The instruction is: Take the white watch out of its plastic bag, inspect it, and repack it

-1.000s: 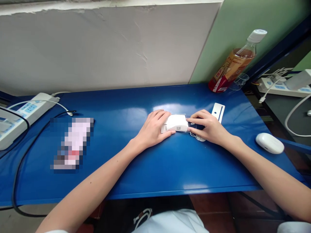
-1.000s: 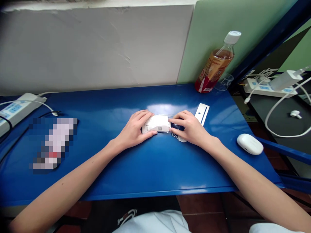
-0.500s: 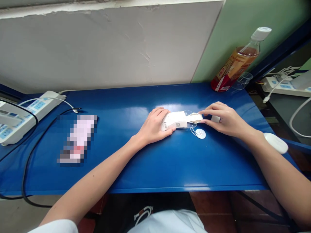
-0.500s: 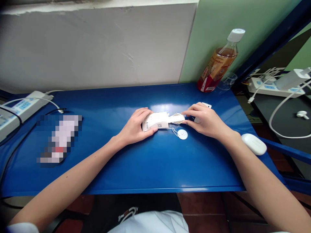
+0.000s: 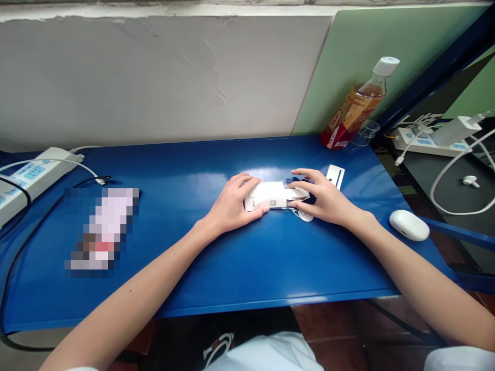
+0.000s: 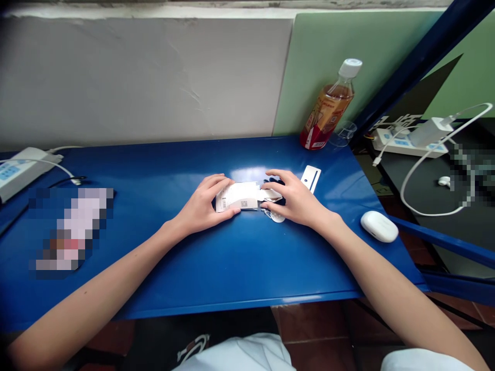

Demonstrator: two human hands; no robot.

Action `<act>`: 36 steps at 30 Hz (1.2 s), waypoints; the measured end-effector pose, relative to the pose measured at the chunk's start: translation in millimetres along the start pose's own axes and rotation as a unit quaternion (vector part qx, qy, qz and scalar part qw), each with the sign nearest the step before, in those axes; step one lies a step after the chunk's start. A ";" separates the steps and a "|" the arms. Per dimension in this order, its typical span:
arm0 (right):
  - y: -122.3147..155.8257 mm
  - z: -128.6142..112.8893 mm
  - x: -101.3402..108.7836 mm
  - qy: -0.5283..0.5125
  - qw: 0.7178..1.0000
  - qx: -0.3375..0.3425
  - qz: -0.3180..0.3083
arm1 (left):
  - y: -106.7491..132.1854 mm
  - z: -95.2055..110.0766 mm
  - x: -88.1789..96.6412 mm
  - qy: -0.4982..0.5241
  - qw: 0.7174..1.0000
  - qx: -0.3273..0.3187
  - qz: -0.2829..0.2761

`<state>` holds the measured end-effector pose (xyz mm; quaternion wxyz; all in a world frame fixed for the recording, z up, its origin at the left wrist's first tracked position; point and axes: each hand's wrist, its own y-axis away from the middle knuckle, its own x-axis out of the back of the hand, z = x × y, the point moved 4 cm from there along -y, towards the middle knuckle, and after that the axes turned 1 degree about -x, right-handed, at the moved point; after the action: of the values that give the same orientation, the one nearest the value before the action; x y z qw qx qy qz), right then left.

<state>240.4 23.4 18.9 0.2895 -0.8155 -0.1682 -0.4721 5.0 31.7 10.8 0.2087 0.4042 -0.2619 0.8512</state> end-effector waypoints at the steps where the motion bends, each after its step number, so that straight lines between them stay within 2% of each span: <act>1: -0.6 -0.1 -0.3 0.000 1.000 -0.003 -0.005 | -0.1 0.1 0.2 0.000 1.000 0.002 0.001; 9: 1.2 17.0 16.4 0.003 0.999 0.000 -0.052 | -1.7 0.2 2.4 0.009 0.999 0.025 0.017; 11: 2.8 23.3 26.0 -0.017 1.000 -0.009 -0.023 | -1.7 -0.4 2.0 0.010 0.999 0.029 0.020; 14: 5.7 31.7 41.5 -0.045 0.995 -0.053 0.071 | -1.4 -0.7 0.7 0.002 1.000 0.015 0.023; 16: 8.2 35.7 48.5 -0.083 0.982 -0.097 0.139 | -0.8 -0.7 -0.4 -0.011 1.000 0.001 0.018; 18: 9.5 36.5 50.9 -0.142 0.963 -0.125 0.193 | -0.5 0.0 -0.3 -0.021 1.000 -0.003 0.011; 21: 6.2 29.9 48.6 -0.252 0.929 -0.134 0.236 | -2.3 6.9 5.7 -0.013 1.000 -0.001 0.021; 23: -0.7 20.0 46.5 -0.312 0.910 -0.132 0.239 | -6.2 18.6 13.5 0.005 0.998 -0.019 0.053; 25: -11.0 6.8 45.2 -0.341 0.901 -0.138 0.230 | -11.8 35.9 21.2 0.028 0.993 -0.068 0.090; 27: -23.6 -7.2 44.1 -0.384 0.881 -0.148 0.232 | -17.9 54.1 24.3 0.074 0.985 -0.127 0.095; 29: -38.6 -19.9 39.0 -0.452 0.848 -0.162 0.225 | -23.5 65.9 22.7 0.132 0.979 -0.139 0.075; 32: -61.4 -32.9 23.9 -0.554 0.786 -0.183 0.203 | -28.1 67.3 13.0 0.269 0.962 -0.047 0.028; 34: -73.3 -35.9 11.8 -0.601 0.751 -0.202 0.185 | -26.9 63.1 5.0 0.392 0.919 0.030 0.012; 36: -81.4 -36.2 1.1 -0.646 0.719 -0.204 0.156 | -23.6 60.2 -2.9 0.504 0.859 0.090 0.002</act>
<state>172.0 63.7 59.3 0.0070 -0.9764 -0.0849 0.1987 54.9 12.5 47.3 0.2730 -0.0639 -0.0446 0.9589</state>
